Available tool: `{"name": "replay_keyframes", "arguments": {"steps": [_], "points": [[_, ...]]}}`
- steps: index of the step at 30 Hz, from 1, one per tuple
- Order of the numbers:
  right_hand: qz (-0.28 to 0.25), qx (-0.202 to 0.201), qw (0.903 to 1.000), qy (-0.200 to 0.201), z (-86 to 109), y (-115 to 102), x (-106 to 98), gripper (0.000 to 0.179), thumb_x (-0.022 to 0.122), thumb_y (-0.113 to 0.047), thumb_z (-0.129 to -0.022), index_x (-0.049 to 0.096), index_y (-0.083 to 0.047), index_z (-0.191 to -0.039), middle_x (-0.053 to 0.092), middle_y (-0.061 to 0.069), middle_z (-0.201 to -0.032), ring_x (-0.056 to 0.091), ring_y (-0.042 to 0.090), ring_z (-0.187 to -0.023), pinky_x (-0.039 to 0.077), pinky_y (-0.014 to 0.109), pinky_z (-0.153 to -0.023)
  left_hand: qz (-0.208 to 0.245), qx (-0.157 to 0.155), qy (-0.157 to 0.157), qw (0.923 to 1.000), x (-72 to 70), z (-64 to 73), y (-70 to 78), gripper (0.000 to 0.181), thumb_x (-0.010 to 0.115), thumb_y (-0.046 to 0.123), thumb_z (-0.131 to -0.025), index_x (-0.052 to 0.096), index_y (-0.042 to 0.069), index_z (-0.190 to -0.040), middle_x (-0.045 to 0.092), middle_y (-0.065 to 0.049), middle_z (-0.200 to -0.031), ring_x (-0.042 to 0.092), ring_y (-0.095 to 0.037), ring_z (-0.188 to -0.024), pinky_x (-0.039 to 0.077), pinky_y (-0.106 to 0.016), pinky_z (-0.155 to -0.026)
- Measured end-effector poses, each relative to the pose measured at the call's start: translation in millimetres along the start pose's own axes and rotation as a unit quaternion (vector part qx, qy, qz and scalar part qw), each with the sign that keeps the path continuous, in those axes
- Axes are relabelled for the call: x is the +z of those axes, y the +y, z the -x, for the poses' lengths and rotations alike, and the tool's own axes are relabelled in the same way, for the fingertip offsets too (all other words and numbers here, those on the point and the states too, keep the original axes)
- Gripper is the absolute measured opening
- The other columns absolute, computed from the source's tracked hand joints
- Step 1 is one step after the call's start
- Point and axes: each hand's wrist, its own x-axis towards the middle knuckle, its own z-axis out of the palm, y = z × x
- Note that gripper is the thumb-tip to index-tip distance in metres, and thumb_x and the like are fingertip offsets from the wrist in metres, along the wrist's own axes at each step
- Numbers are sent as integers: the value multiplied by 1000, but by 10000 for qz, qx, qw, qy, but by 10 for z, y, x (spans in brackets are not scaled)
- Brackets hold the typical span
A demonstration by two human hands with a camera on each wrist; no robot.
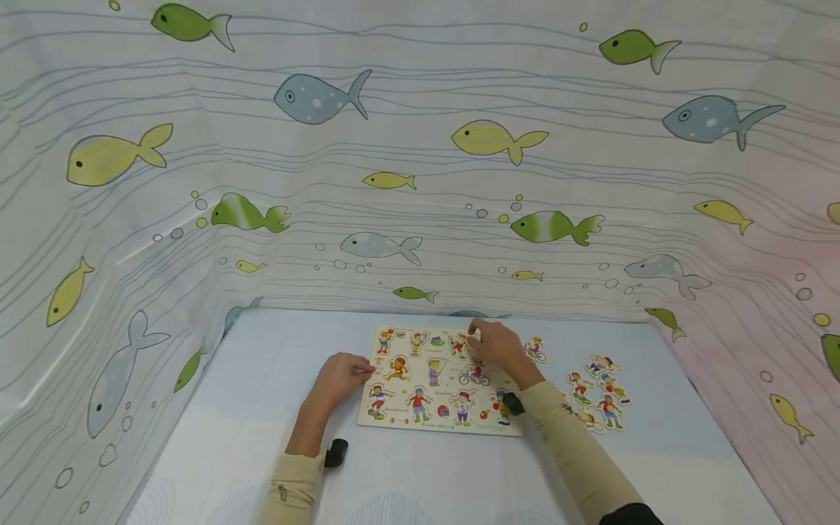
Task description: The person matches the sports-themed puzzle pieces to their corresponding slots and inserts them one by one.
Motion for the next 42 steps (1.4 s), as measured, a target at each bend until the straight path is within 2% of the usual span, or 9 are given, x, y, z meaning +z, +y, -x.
{"name": "replay_keyframes", "arguments": {"steps": [5,10,15,22,35,42], "points": [[-171,-63,9997,159,44,34,-54,16,61,-29,-100,63,-18,-110,53,-4,-60,45,13,-46,30,25,-39,-15,53,11,10000,2,-2,-8,12,78,6,-83,80,9,-94,72,-10,-110,64,-33,-111,48,-49,-98],[-446,-205,9981,359,115,31,-127,16,62,-27,-99,65,-16,-109,51,-3,-59,44,14,-45,30,26,-39,-19,-43,-18,10000,10,-8,-17,13,78,6,-83,80,9,-95,72,-10,-111,63,-33,-112,48,-50,-98],[-412,-217,9980,422,183,29,-168,16,62,-28,-99,64,-17,-109,51,-5,-60,44,14,-47,32,27,-40,-11,-123,-40,9999,6,-9,-6,13,78,7,-84,80,10,-96,71,-9,-112,62,-33,-114,47,-50,-99],[-484,-288,9967,576,303,-8,-205,15,62,-27,-99,65,-16,-108,50,-5,-59,42,14,-46,31,27,-40,-28,-50,-46,10000,-4,5,16,12,78,8,-84,80,10,-96,71,-10,-112,62,-33,-113,47,-50,-99],[-469,-200,9956,783,530,24,-208,15,63,-25,-98,66,-15,-109,48,-5,-58,41,13,-46,32,28,-41,-52,-24,-48,10000,-11,6,22,13,77,7,-84,80,8,-96,71,-11,-111,62,-34,-112,47,-51,-98],[-400,68,9967,701,627,107,-207,14,65,-26,-97,66,-16,-107,49,-5,-61,43,14,-50,34,28,-44,-42,-95,-91,9999,0,-7,16,13,78,7,-84,80,9,-96,71,-10,-112,61,-34,-114,46,-51,-99]]}}
